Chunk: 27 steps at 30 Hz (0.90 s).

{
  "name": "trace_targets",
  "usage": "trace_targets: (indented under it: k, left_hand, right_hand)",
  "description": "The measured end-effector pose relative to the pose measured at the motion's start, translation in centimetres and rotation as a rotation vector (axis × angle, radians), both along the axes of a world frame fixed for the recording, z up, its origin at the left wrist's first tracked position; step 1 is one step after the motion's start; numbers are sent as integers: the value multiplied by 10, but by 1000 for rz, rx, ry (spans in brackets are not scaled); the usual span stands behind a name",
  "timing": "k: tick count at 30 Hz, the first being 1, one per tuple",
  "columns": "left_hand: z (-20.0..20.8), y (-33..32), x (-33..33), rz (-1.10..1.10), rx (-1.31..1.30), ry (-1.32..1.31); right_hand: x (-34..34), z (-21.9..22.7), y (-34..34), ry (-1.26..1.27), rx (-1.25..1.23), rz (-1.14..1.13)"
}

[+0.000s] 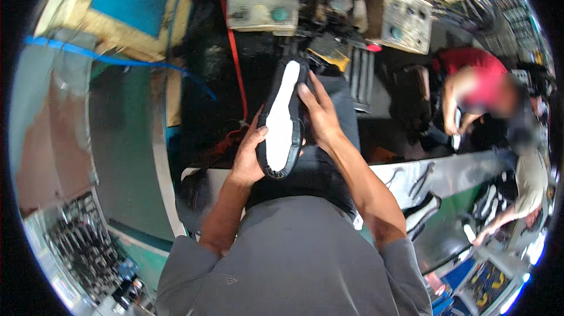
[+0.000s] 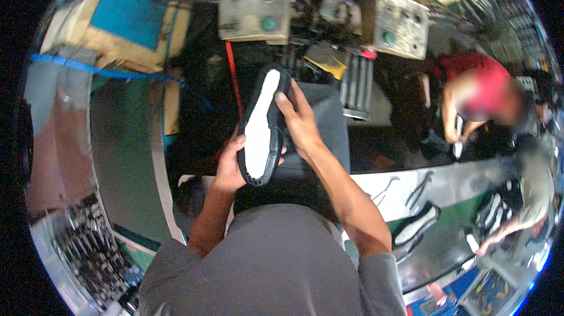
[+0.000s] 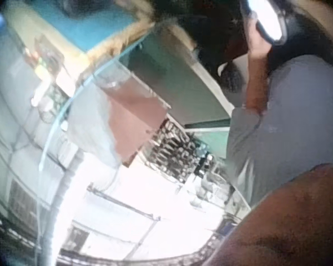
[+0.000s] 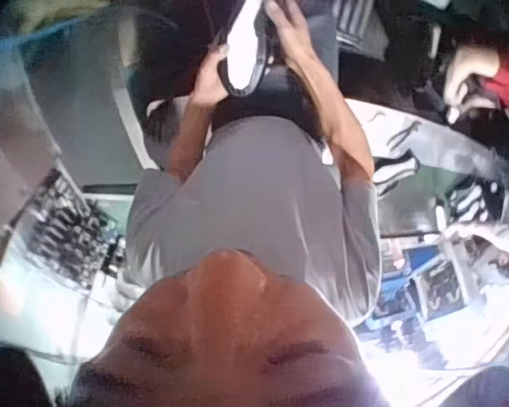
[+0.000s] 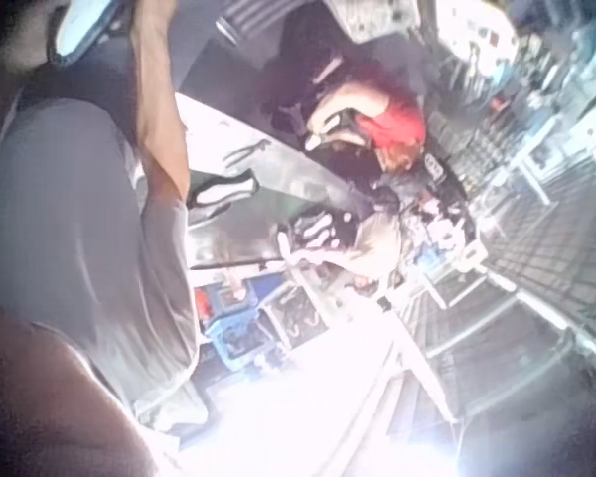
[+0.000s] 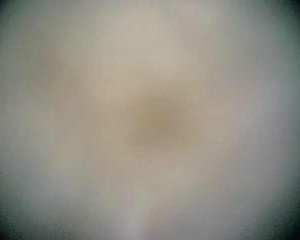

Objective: Manually process and assemble shoe components at an industrial workstation.

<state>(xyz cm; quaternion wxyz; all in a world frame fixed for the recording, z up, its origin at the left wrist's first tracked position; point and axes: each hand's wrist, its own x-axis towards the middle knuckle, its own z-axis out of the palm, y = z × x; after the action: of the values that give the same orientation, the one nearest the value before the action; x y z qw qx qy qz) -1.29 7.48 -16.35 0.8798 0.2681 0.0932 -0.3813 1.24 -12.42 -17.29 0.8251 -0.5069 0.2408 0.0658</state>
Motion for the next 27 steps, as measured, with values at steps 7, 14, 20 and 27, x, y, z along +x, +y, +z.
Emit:
trace_targets:
  k: [7,14,20,27]
  left_hand:
    - [-97,202,6,400,473,48]
    - [-80,335,180,167,2022,-662]
    - [-110,251,229,-32,1331,-997]
    - [-94,-62,79,-275,488,-431]
  right_hand:
    - [-84,-3,-19,121,22,164]
    - [-149,-5,-68,133,-45,-60]
    - [-223,-19,-130,119,-382,-344]
    - [-557,-80,-206,1036,-927,-890]
